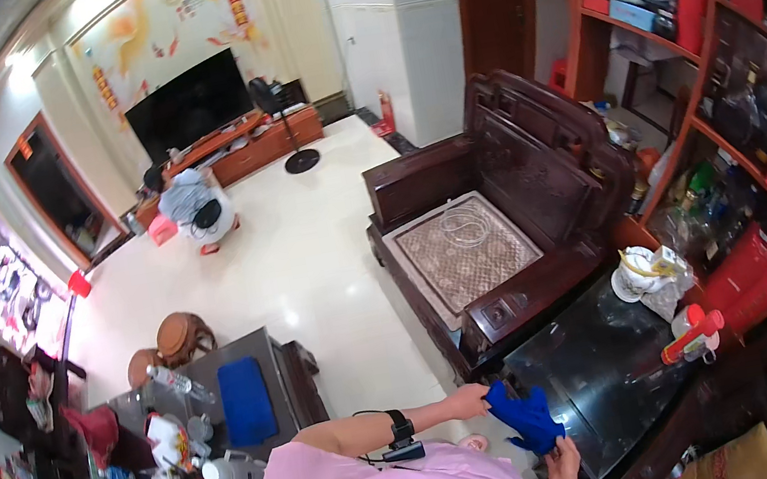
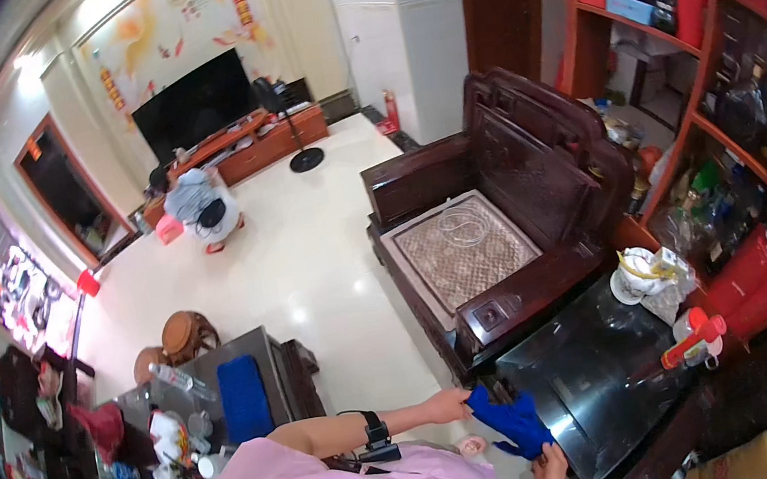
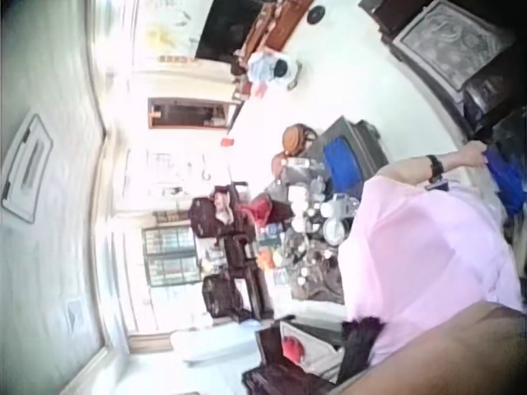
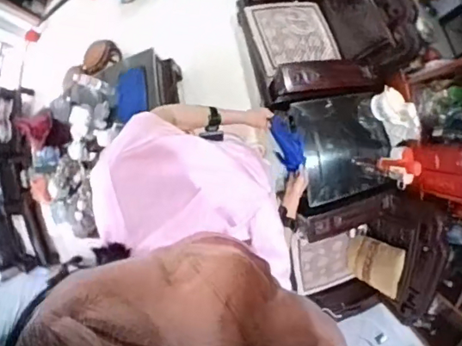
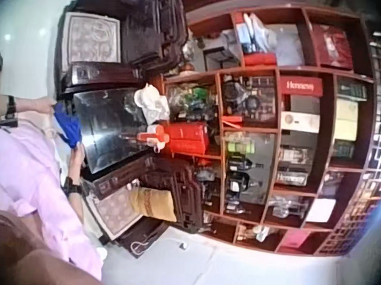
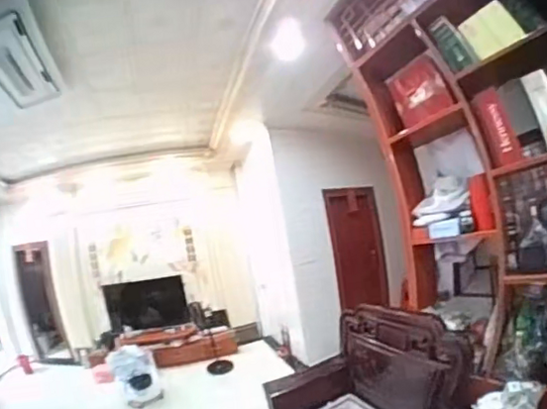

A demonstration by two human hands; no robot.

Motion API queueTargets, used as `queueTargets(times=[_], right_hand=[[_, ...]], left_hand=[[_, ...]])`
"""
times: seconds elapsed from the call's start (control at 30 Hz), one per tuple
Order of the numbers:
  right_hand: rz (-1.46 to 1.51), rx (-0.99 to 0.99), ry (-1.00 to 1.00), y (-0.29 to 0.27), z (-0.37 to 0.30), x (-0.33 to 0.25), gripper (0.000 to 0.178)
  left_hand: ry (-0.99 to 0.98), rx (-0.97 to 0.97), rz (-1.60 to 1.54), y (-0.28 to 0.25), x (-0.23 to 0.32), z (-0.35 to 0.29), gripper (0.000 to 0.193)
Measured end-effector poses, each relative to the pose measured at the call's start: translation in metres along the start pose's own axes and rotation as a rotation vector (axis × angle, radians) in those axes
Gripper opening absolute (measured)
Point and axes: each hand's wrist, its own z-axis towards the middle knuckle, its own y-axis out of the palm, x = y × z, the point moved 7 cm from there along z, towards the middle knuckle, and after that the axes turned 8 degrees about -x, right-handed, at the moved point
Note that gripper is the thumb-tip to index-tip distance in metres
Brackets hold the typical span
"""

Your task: Wiping and cleaning wooden chairs and a glass-topped table with a cloth.

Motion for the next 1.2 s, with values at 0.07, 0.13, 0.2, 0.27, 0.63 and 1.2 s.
queueTargets(times=[0.07,0.13,0.2,0.27,0.63,1.2], right_hand=[[0.025,-0.041,0.012,-0.007,-0.011,0.024,0.026],[-0.115,-0.007,0.063,-0.023,-0.029,0.049,0.035],[-0.261,-0.002,0.078,-0.028,-0.039,0.059,0.034],[-0.372,0.055,0.104,-0.049,-0.046,0.072,0.032],[-0.560,-0.060,-0.029,-0.037,-0.082,0.032,0.018],[-0.866,-1.003,-0.259,0.209,-0.245,-0.108,0.042]], left_hand=[[-0.023,0.025,0.105,0.007,-0.012,-0.016,0.017],[-0.072,-0.041,0.084,0.025,-0.023,-0.032,0.020],[-0.085,-0.061,0.134,0.037,-0.033,-0.046,0.020],[-0.083,-0.099,0.181,0.052,-0.032,-0.056,0.021],[-0.645,-0.319,-0.118,0.107,-0.085,-0.100,0.042],[0.392,0.073,-1.004,0.100,0.045,0.002,0.038]])
